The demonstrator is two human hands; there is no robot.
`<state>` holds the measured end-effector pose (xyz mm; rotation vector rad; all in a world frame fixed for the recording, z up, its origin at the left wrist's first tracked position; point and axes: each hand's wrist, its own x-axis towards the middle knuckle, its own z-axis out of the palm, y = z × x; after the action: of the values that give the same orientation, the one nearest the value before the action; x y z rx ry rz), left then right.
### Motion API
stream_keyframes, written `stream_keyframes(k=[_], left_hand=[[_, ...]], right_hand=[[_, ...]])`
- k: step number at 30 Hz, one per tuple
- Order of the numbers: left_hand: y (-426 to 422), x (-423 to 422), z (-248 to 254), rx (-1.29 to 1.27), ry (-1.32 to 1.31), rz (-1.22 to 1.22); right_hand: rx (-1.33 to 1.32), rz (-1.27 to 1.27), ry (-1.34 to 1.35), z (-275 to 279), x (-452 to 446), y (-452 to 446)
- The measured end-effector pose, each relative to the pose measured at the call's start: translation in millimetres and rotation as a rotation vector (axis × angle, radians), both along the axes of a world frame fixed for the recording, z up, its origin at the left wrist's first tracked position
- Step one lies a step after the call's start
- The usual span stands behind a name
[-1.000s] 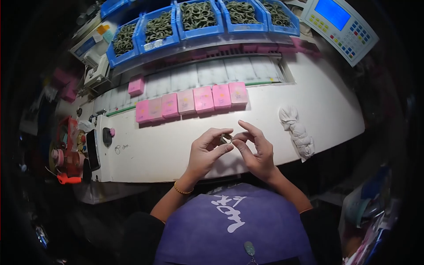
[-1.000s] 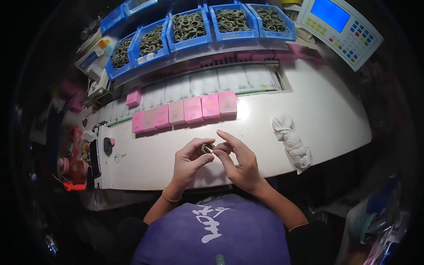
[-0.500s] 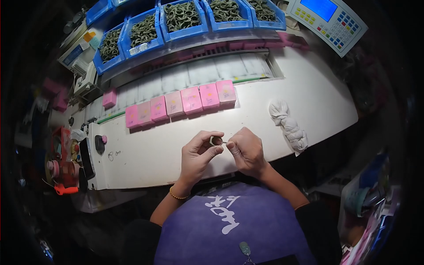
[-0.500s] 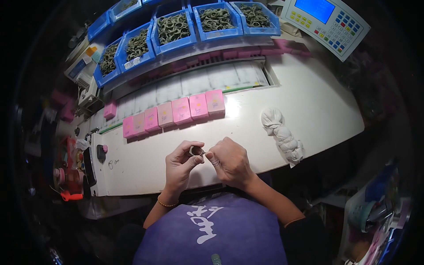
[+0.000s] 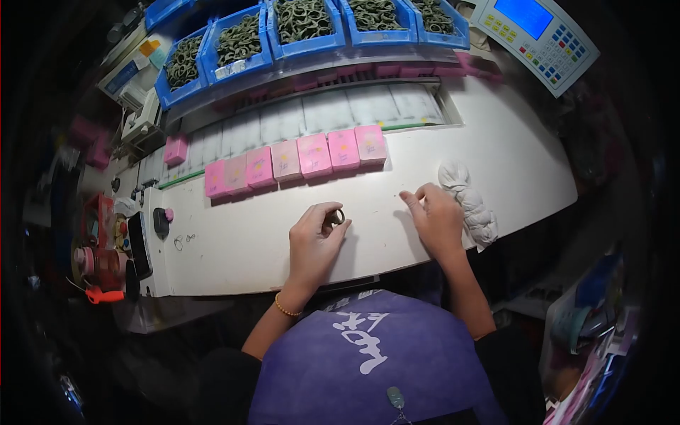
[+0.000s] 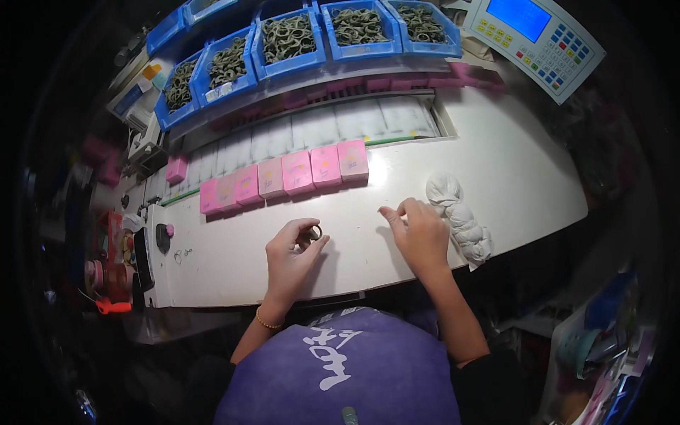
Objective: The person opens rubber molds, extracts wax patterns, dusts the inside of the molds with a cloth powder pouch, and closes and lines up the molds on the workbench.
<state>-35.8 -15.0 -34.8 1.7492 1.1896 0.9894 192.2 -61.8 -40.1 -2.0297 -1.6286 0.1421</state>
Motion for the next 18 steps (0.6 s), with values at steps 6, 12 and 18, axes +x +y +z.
stream_keyframes(k=[6, 12, 18], left_hand=[[3.6, -0.7, -4.0, 0.055, 0.108, 0.024], [4.0, -4.7, 0.7, 0.043, 0.137, 0.030], [2.1, -0.5, -0.7, 0.094, 0.137, 0.040]], right_hand=[[0.185, 0.340, 0.179, -1.8, -23.8, 0.6], [0.046, 0.495, -0.094, -22.5, -41.5, -13.2], [0.041, 0.792, 0.061, -17.6, -58.2, -42.7]])
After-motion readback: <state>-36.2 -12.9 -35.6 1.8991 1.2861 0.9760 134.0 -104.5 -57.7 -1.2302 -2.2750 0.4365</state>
